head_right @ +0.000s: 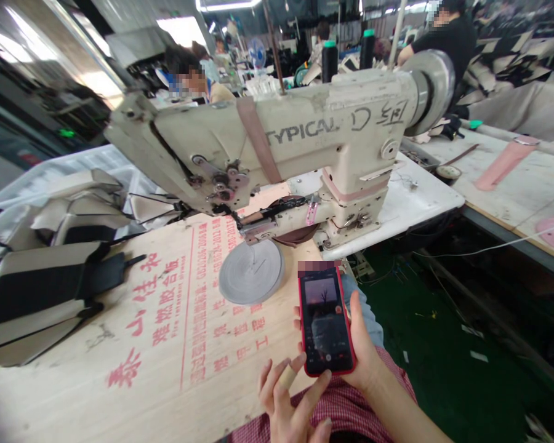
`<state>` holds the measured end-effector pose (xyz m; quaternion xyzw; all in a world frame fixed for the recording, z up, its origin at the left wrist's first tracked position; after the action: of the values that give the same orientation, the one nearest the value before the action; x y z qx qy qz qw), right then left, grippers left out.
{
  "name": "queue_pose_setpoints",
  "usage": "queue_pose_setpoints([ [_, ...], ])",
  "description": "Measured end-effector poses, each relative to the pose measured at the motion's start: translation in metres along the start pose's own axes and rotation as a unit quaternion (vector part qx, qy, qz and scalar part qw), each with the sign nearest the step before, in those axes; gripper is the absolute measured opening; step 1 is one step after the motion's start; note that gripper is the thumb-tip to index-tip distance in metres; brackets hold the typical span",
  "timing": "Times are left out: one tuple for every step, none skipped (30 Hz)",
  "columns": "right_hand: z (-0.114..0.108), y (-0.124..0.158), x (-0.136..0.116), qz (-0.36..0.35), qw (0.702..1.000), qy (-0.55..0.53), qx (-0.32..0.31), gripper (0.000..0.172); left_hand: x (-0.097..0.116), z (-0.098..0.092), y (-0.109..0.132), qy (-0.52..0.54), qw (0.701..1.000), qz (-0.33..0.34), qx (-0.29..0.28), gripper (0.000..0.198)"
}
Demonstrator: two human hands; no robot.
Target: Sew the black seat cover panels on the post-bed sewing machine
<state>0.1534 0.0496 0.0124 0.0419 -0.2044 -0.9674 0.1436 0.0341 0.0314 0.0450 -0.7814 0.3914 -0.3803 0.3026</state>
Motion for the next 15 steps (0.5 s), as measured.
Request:
queue_pose_setpoints([
  [-0.001,0.000,0.000,0.002,1.000,-0.005,-0.003,0.091,0.000,0.000,0.000,0.000,1.000,0.001,-0.003,0.039],
  [-0.001,-0.001,0.000,0.002,1.000,-0.007,-0.005,0.090,0.000,0.001,0.000,0.001,1.000,0.001,-0.005,0.039],
  [-0.002,-0.001,0.000,0.001,1.000,-0.008,-0.005,0.090,0.000,0.001,0.000,0.001,1.000,0.002,-0.009,0.040],
  [-0.002,-0.001,0.000,0.000,1.000,-0.007,-0.003,0.090,0.000,0.002,-0.001,0.002,1.000,0.004,-0.012,0.040],
  [-0.001,-0.001,0.000,-0.004,1.000,-0.005,0.000,0.090,0.000,0.003,-0.002,0.001,1.000,0.003,-0.018,0.040],
  [-0.001,0.000,0.000,-0.008,1.000,-0.004,0.002,0.089,-0.001,0.004,-0.004,-0.004,1.000,-0.003,-0.027,0.041],
  [0.001,0.000,0.000,-0.010,1.000,-0.002,0.002,0.088,-0.003,0.005,-0.006,-0.012,0.999,-0.013,-0.041,0.041],
  [0.002,0.000,0.001,-0.011,1.000,0.001,0.000,0.086,-0.006,0.007,-0.009,-0.023,0.998,-0.025,-0.057,0.041],
  [0.004,0.000,0.002,-0.011,1.000,0.003,-0.002,0.085,-0.009,0.009,-0.012,-0.037,0.996,-0.037,-0.076,0.041],
  [0.005,0.001,0.002,-0.013,1.000,0.005,-0.004,0.084,-0.012,0.010,-0.015,-0.054,0.993,-0.046,-0.094,0.042],
  [0.006,0.001,0.003,-0.015,1.000,0.004,-0.006,0.082,-0.015,0.012,-0.017,-0.070,0.990,-0.047,-0.112,0.045],
  [0.006,0.001,0.003,-0.017,1.000,0.000,-0.008,0.079,-0.016,0.012,-0.019,-0.085,0.987,-0.041,-0.127,0.049],
  [0.007,0.001,0.003,-0.018,1.000,-0.004,-0.010,0.077,-0.017,0.013,-0.020,-0.095,0.985,-0.031,-0.141,0.055],
  [0.007,0.001,0.003,-0.016,1.000,-0.008,-0.012,0.076,-0.017,0.013,-0.020,-0.101,0.983,-0.022,-0.149,0.059],
  [0.007,0.001,0.003,-0.014,1.000,-0.009,-0.014,0.076,-0.017,0.011,-0.020,-0.099,0.984,-0.015,-0.149,0.060],
])
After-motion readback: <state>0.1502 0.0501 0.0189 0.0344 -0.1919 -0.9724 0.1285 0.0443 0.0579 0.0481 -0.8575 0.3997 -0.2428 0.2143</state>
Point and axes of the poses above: each hand's wrist, its own y-axis away from the middle knuckle, its own z-axis out of the palm, x = y × z, the point moved 5 cm from there along -y, towards the middle knuckle, and after that the axes turned 6 degrees about z, right-handed, at the moved point
